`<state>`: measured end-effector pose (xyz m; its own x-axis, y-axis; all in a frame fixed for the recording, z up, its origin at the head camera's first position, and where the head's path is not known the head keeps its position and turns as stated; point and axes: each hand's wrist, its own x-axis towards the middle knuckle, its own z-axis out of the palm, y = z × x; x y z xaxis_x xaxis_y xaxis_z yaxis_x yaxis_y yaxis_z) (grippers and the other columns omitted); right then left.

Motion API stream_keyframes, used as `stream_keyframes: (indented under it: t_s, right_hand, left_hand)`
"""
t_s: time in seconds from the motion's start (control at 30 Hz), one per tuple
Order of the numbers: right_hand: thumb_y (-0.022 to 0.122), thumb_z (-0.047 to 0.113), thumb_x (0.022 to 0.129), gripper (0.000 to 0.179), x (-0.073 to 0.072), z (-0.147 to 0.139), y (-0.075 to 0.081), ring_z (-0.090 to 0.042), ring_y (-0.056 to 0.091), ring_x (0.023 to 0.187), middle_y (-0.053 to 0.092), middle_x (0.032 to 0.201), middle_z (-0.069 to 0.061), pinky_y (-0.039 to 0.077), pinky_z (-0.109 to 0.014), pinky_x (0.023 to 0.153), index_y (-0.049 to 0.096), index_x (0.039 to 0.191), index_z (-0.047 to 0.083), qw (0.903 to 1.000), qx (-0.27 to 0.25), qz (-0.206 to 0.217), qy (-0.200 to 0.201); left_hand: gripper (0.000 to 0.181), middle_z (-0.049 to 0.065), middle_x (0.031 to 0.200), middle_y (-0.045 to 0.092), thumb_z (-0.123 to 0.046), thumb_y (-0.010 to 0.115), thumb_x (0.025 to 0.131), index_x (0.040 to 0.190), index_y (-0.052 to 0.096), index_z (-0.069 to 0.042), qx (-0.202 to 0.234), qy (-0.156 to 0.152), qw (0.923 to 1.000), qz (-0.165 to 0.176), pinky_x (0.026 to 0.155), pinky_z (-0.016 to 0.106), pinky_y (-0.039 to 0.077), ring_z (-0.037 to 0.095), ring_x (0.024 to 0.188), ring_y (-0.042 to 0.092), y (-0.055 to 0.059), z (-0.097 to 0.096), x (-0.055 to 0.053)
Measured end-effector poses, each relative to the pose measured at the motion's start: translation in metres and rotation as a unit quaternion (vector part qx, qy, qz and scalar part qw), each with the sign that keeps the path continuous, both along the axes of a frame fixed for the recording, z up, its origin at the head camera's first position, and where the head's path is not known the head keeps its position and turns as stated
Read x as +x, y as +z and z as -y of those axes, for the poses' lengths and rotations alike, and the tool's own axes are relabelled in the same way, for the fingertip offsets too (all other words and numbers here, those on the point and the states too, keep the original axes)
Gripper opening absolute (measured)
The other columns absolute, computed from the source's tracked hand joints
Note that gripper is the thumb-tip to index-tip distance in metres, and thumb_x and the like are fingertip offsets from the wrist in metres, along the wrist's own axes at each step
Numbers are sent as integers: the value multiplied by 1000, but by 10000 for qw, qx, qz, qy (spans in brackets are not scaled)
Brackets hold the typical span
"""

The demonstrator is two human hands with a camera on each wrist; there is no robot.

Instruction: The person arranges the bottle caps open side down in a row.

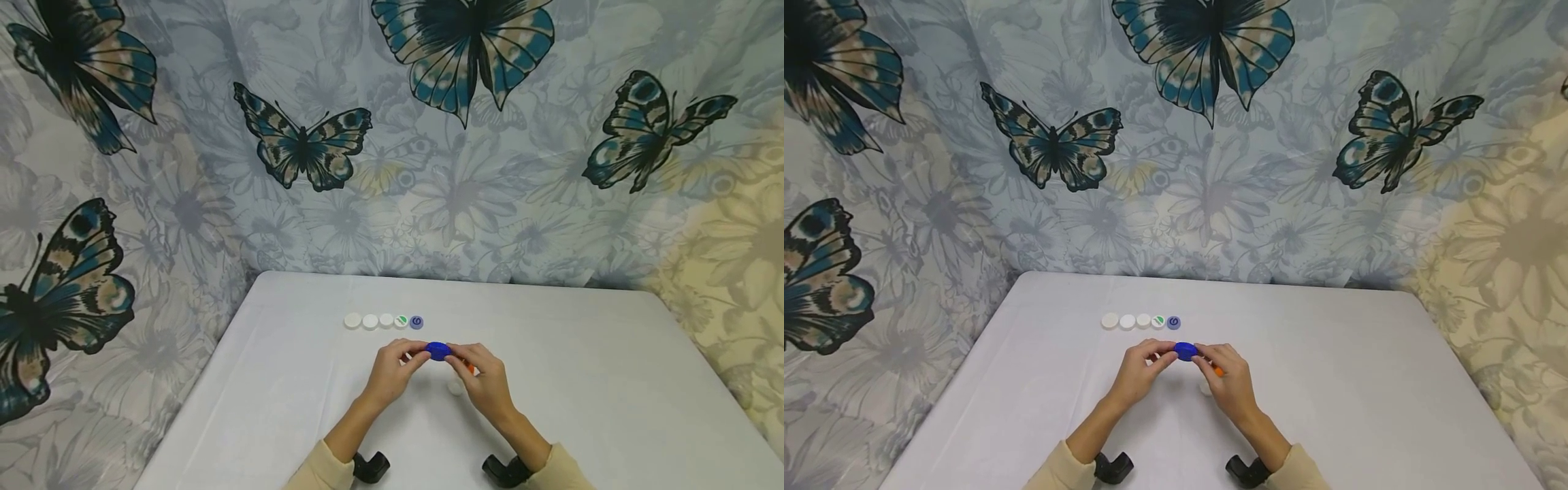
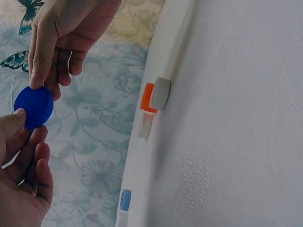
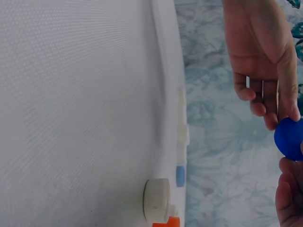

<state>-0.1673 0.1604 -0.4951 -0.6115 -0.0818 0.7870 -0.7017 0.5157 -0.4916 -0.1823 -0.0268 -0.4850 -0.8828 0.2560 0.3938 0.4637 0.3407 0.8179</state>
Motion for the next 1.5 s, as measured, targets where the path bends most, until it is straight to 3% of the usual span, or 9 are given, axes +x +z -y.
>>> stream_keyframes:
  t_s: [0.17,0.37,0.47,0.63,0.87,1.03,1.2,1.5]
  right_hand:
    - [77,-19,65,40,-1,1,3,-9,54,60,66,71,-5,43,-8,60,73,101,-3,9998,-83,158,92]
    - [79,-8,71,38,0,1,14,-2,56,64,70,75,-4,49,-14,58,71,108,-2,9961,132,820,305]
    - [82,-4,69,40,2,0,16,-2,55,64,69,76,-4,51,-20,55,71,108,-3,9942,293,981,328]
    - [84,0,68,38,3,-2,13,-16,58,68,67,83,-6,54,-28,56,72,104,-2,9932,430,1073,156]
    - [84,0,69,36,3,-3,12,-22,60,72,68,87,-6,55,-26,60,72,103,-2,9909,517,1227,189]
    - [83,2,72,33,2,-2,13,-22,60,69,68,85,-5,54,-26,60,72,102,-2,9876,681,1395,219]
    - [83,6,73,33,5,-2,12,-19,59,70,68,85,-2,53,-23,61,73,103,-1,9787,764,1888,241]
    - [83,9,74,33,-4,-5,15,-21,60,72,67,84,-4,51,-22,61,72,104,-1,9704,1110,2131,224]
  left_hand:
    - [22,6,89,73,-21,67,92,105,73,-5,214,4,9998,40,72,20,51,11,81,61,1,-1,-1]
    - [23,7,84,72,-18,67,92,111,72,-6,358,19,9994,27,69,18,50,8,75,59,5,-1,-5]
    - [24,7,84,72,-19,66,93,113,71,-6,205,-82,9997,119,70,18,50,6,75,58,7,1,-6]
    - [29,6,86,72,-20,70,89,114,71,-4,-219,-396,9987,252,71,19,51,7,78,59,8,5,-8]
    - [38,4,88,72,-24,76,84,116,70,-3,-663,-748,9934,565,74,19,49,5,81,59,11,10,-10]
    - [37,5,88,70,-25,76,84,114,71,-3,-804,-683,9929,553,73,19,49,12,83,59,9,12,-10]
    - [37,10,94,69,-24,77,83,115,71,-5,-1006,-655,9911,575,74,20,49,19,87,60,5,13,-8]
    - [37,5,95,69,-23,77,83,116,70,-8,-1279,-518,9894,451,75,22,51,15,89,60,4,7,-15]
